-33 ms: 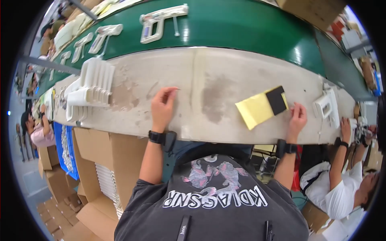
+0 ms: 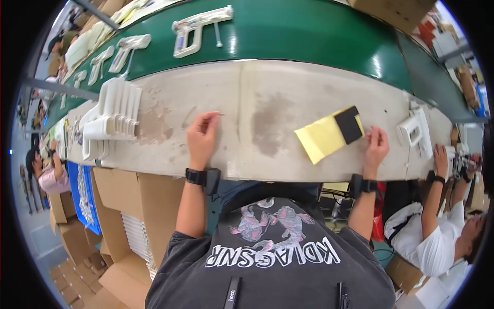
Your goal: The person peels the backing from a foam pad, presses it onto the motor inside a white plastic housing, and snaps a matching cover over it. They then place the assembled unit into a box and retrieve a new housing to repeat the process.
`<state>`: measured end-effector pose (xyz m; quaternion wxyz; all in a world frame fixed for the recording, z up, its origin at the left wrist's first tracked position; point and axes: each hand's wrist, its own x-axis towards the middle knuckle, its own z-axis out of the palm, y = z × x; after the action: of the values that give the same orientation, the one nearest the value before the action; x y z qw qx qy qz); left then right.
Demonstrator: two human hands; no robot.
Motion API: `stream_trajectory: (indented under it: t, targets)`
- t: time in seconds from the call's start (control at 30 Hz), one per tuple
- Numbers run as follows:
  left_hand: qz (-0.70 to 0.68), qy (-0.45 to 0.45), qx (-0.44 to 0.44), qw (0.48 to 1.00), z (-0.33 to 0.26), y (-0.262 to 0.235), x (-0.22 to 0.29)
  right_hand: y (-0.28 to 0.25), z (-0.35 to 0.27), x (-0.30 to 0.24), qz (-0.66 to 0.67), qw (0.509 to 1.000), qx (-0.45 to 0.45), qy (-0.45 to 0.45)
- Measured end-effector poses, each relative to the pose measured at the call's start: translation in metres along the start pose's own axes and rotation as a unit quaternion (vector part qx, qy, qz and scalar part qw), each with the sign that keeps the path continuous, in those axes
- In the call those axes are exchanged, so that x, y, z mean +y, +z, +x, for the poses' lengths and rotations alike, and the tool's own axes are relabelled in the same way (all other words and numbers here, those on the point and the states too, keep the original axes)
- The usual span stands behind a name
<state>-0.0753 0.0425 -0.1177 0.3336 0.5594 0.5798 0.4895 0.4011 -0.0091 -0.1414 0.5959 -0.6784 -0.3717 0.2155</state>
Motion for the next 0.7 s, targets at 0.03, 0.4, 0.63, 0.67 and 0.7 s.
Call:
stream_trajectory:
  t: [0.03,0.4,0.63,0.67,0.7]
  targets:
    - [-0.007,-0.011,0.024,1.0,0.003,-0.004,-0.003,0.003,0.0,-0.003,-0.017,1.0,-0.015,-0.005]
    - [-0.093,-0.025,0.094,0.991,0.001,-0.01,-0.014,0.005,0.007,0.001,-0.148,0.985,-0.032,-0.078]
    - [-0.19,-0.049,0.077,0.978,-0.002,-0.014,-0.001,0.006,0.011,0.008,-0.122,0.987,-0.066,-0.078]
    - [-0.193,-0.046,0.078,0.977,-0.001,-0.016,-0.001,0.008,0.01,0.007,-0.126,0.987,-0.065,-0.08]
    - [-0.186,-0.048,0.071,0.979,-0.001,-0.018,-0.002,0.009,0.009,0.006,-0.125,0.987,-0.062,-0.084]
